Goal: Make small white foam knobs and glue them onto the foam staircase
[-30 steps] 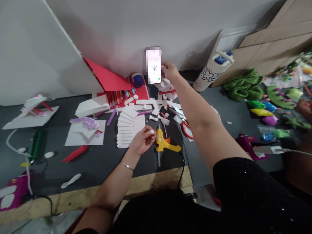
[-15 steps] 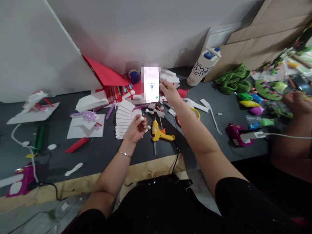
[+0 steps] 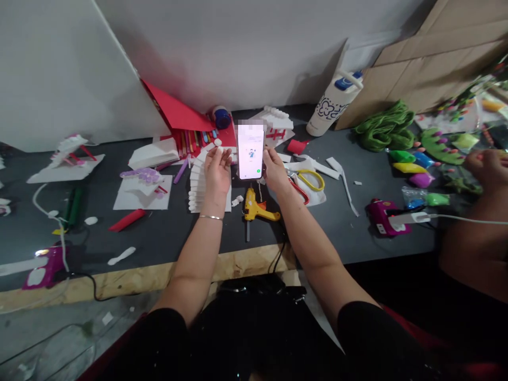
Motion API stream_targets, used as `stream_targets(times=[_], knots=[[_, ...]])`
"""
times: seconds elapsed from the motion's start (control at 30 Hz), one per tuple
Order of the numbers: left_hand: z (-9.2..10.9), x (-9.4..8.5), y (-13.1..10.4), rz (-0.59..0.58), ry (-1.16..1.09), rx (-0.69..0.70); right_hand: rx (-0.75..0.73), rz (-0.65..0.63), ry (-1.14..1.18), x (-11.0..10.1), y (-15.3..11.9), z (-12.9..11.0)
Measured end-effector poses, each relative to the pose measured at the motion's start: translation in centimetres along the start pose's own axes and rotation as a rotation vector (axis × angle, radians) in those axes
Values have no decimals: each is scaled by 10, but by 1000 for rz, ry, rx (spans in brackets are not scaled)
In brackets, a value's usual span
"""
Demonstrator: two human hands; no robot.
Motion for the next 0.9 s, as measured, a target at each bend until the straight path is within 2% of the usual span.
stream_targets(times=[0.1,0.23,0.57,0.77,0.9], knots=[[-10,1,0,-16,7,22,6,37,33,1,2,4],[-17,-3,-5,-11,50,2,25,24,43,1,12,9],[-15,-26,-21,-63,174,-46,51,93,-48,-1,27,18],[-5,-33,-43,-188,207,-149,175,118,-194,-1,25,23],[-7,-40,-60,-225,234,-258,168,123,-175,6,27,21]])
Point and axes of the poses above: each hand's wrist, its own y-axis towards the middle knuckle, its own x-axis out of the palm, z = x × y, the point moved 4 cm from there along y, towards the middle knuckle, and after that the axes turned 8 degrees about -y, right-handed, at the moved point
